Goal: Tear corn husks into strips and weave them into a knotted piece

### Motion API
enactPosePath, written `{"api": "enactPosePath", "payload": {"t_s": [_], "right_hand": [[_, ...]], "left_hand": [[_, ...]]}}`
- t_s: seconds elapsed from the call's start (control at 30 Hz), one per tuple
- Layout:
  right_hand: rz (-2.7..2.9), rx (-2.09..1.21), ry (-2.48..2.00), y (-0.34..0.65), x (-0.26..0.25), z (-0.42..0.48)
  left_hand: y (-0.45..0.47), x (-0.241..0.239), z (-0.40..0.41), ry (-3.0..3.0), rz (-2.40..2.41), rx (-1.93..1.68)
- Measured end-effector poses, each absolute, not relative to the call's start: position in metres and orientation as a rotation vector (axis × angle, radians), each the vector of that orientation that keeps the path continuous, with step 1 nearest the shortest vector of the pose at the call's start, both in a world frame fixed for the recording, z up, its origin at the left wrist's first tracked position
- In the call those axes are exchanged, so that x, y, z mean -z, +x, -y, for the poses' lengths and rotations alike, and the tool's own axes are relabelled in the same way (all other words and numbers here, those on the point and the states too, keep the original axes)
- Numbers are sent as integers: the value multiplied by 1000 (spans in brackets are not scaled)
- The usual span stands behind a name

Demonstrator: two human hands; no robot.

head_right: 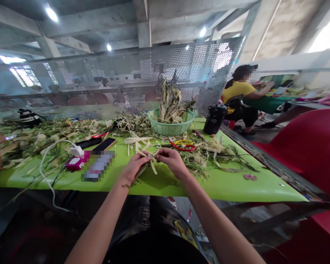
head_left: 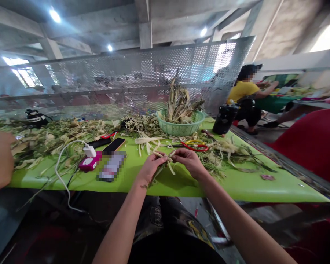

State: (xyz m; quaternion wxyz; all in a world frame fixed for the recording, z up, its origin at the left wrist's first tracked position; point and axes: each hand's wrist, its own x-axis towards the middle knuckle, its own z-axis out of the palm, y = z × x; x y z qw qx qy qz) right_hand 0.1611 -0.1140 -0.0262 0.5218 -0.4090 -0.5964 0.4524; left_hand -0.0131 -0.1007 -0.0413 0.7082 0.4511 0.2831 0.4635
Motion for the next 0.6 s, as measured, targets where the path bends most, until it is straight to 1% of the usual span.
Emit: {"api": "enactPosePath", "payload": {"t_s": [0.1, 0.2, 0.27, 0.3, 0.37, 0.47, 0.6], "right_hand": [[1458, -1066, -1019, 169, 23, 111], [1507, -1061, -1071, 176, 17, 107], [1577, -1020, -1130, 179, 11, 103], [1650, -949, -1171, 180, 7, 102], [1867, -685, -1258, 180, 1, 100], [2163, -223, -1349, 175, -4, 105], [2232, -126, -1413, 165, -1, 120]], "left_hand": [[-22, 30, 99, 1294, -689, -1005], [-32, 13, 98, 1927, -837, -1042], [-34, 6, 98, 2349, -972, -999], [-34, 4, 98, 2515, -1032, -948], [-30, 6, 100, 2740, -1115, -839], [-24, 18, 103, 2796, -1133, -665], [-27, 27, 105, 2454, -1019, -496]]}}
